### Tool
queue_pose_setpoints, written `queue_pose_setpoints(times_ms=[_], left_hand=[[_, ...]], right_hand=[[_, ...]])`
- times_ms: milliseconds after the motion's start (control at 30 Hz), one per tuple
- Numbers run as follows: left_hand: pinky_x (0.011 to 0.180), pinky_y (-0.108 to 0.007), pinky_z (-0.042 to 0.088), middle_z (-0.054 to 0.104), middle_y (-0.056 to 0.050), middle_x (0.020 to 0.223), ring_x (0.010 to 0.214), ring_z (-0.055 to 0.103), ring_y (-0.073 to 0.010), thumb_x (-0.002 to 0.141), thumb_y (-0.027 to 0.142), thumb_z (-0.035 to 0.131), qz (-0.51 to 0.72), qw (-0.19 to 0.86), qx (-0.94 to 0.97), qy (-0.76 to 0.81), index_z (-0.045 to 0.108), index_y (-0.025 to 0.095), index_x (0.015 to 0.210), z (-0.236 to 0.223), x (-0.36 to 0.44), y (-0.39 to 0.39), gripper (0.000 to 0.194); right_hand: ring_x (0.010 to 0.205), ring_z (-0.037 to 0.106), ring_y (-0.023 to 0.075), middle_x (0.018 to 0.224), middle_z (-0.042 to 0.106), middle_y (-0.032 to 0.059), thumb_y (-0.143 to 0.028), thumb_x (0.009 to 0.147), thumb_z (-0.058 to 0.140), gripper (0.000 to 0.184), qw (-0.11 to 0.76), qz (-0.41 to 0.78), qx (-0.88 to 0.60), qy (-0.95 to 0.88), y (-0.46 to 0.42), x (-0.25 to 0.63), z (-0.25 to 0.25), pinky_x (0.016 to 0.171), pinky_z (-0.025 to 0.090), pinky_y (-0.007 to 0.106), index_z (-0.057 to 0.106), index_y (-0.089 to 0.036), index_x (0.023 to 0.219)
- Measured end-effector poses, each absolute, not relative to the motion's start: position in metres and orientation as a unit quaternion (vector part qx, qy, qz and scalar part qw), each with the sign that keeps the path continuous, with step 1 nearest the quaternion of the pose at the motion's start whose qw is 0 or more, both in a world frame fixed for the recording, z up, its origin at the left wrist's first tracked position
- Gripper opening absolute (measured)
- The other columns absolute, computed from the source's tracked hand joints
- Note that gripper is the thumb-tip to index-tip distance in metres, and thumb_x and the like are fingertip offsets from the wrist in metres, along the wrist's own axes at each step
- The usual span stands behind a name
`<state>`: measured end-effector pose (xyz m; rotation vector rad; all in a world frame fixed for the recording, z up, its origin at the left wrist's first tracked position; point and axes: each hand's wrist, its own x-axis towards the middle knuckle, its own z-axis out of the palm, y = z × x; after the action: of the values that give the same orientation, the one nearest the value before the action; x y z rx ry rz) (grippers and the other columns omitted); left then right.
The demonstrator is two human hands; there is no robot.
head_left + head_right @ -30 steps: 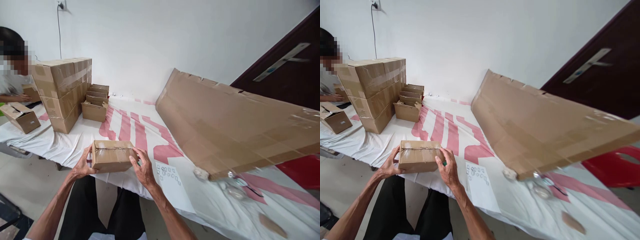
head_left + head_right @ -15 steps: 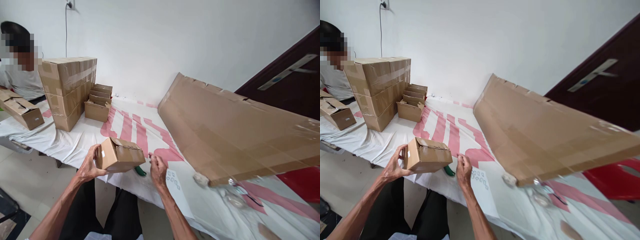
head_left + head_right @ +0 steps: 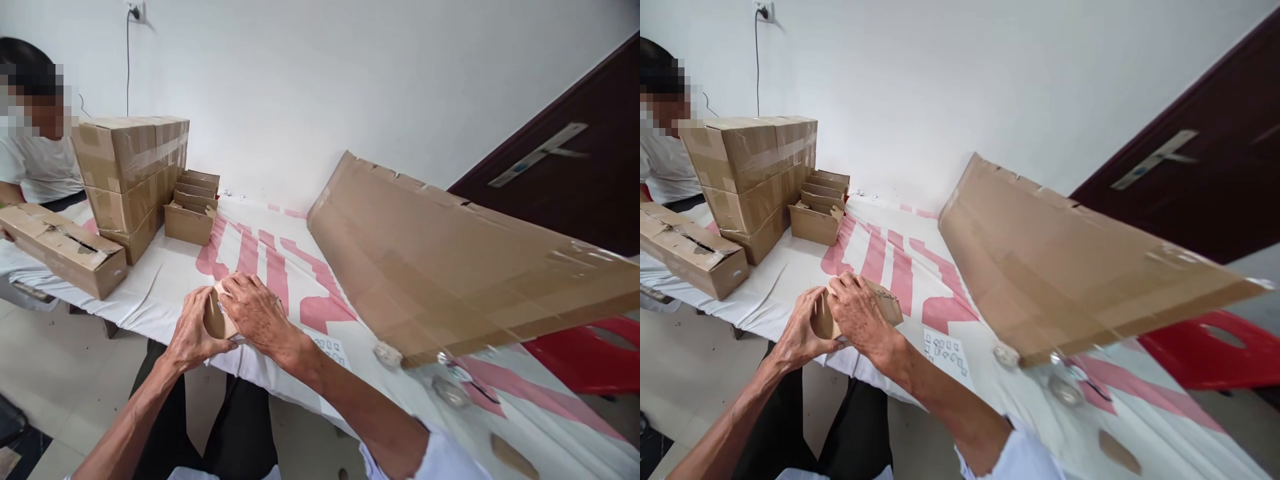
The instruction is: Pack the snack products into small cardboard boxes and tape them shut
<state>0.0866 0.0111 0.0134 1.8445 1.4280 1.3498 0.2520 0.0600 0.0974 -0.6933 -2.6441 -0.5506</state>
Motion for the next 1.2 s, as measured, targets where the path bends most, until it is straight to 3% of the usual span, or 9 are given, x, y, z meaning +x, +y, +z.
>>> queue_pose_setpoints(times_ms=[267,600,800,900,1067,1133,1200], left_hand=[[0.118,-0.062,0.043,0.051,-0.016,0.15,0.142,0.048,-0.0431,0.055,0.028,0.097,0.491,0.217,0.669,0.514,0.047,0.027,0.149,0.013,0.09,0.011,0.106],[0.118,-0.061,0.043,0.051,-0.017,0.152,0.143,0.047,-0.0434,0.057,0.027,0.096,0.478,0.222,0.678,0.513,0.048,0.026,0.149,0.023,0.089,0.009,0.104],[0.117,-0.059,0.045,0.054,-0.015,0.15,0.143,0.047,-0.0425,0.061,0.034,0.093,0.477,0.189,0.685,0.517,0.05,0.026,0.145,0.029,0.089,0.016,0.095],[0.114,-0.059,0.049,0.057,-0.016,0.145,0.139,0.052,-0.0435,0.063,0.044,0.092,0.459,0.187,0.686,0.532,0.054,0.024,0.14,0.032,0.081,0.02,0.088],[0.1,-0.062,0.06,0.053,-0.015,0.15,0.119,0.067,-0.043,0.057,0.059,0.091,0.428,0.253,0.638,0.588,0.046,0.026,0.151,0.021,0.043,0.022,0.109],[0.103,-0.063,0.06,0.05,-0.012,0.157,0.124,0.066,-0.0446,0.054,0.061,0.093,0.426,0.292,0.622,0.588,0.046,0.032,0.151,0.01,0.024,0.024,0.111],[0.107,-0.062,0.059,0.052,-0.007,0.157,0.134,0.062,-0.045,0.051,0.062,0.094,0.427,0.302,0.621,0.584,0.05,0.04,0.146,-0.003,0.006,0.027,0.107]], right_hand=[[0.105,0.057,0.029,0.105,0.068,0.0108,-0.024,0.097,0.073,0.005,0.154,-0.191,-0.23,-0.942,0.063,0.254,0.098,0.096,0.047,0.046,0.076,-0.02,0.099],[0.102,0.058,0.0303,0.1,0.067,0.0121,-0.018,0.088,0.079,0.014,0.113,-0.196,-0.267,-0.937,0.064,0.247,0.107,0.094,0.044,0.044,0.072,-0.017,0.1],[0.104,0.057,0.0298,0.102,0.068,0.012,-0.012,0.096,0.065,0.009,0.094,-0.195,-0.295,-0.931,0.055,0.235,0.116,0.095,0.045,0.046,0.07,-0.017,0.101],[0.103,0.059,0.0264,0.104,0.067,0.0112,-0.013,0.103,0.052,0.016,0.191,-0.139,-0.275,-0.932,0.055,0.248,0.138,0.093,0.048,0.043,0.066,-0.017,0.097],[0.094,0.061,0.0179,0.1,0.064,0.0039,-0.031,0.108,0.051,0.019,0.533,0.045,-0.33,-0.777,0.064,0.355,0.16,0.086,0.051,0.034,0.061,-0.021,0.096],[0.081,0.059,0.0152,0.087,0.062,0.0,-0.036,0.103,0.057,0.02,0.549,0.109,-0.407,-0.722,0.067,0.41,0.138,0.078,0.049,0.03,0.061,-0.021,0.091],[0.072,0.055,0.0139,0.077,0.059,-0.002,-0.038,0.096,0.059,0.022,0.512,0.173,-0.497,-0.679,0.069,0.455,0.098,0.07,0.045,0.027,0.06,-0.021,0.083]])
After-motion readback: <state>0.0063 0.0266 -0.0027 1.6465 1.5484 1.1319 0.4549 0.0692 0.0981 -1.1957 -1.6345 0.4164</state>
